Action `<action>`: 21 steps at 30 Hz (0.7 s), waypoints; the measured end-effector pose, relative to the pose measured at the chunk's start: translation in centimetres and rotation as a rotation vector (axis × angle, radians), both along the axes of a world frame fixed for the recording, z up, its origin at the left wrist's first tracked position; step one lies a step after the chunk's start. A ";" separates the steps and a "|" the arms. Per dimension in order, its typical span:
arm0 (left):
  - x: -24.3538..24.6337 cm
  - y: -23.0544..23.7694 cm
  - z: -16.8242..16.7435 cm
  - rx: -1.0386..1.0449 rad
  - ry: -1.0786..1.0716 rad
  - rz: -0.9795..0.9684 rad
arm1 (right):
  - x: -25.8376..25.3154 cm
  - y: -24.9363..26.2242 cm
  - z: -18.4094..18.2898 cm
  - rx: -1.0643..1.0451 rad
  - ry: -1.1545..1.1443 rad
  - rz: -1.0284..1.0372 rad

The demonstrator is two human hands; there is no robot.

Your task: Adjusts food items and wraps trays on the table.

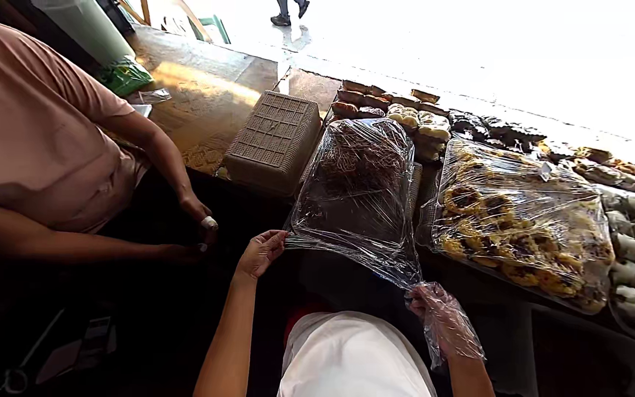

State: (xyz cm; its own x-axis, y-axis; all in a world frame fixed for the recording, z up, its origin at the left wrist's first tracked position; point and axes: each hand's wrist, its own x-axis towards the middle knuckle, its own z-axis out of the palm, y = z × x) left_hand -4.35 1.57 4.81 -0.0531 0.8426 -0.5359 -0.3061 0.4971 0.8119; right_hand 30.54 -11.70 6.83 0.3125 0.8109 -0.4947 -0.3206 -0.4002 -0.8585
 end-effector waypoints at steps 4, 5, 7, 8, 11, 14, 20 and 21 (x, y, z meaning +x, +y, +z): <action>0.2 0.1 2.5 0.098 0.211 0.009 | -0.3 0.0 1.0 0.068 -0.019 -0.021; 0.3 0.0 3.0 0.129 0.265 0.009 | -0.2 -0.1 1.1 0.095 -0.028 -0.026; 0.6 -0.1 4.1 0.184 0.369 0.005 | -0.2 -0.2 1.4 0.146 -0.062 -0.035; 0.7 -0.2 4.5 0.203 0.398 -0.001 | -0.2 -0.3 1.6 0.168 -0.086 -0.041; 0.4 -0.1 5.4 0.246 0.435 -0.008 | -0.1 -0.5 2.4 0.223 -0.180 -0.057; -0.5 0.6 5.9 0.277 0.435 -0.029 | 0.4 -0.5 3.1 0.280 -0.230 -0.041; -0.9 3.5 9.0 0.391 0.330 -0.116 | 1.6 2.5 6.6 0.423 -0.343 -0.017; -0.7 4.3 9.7 0.412 0.287 -0.123 | 2.0 3.3 7.5 0.453 -0.385 -0.004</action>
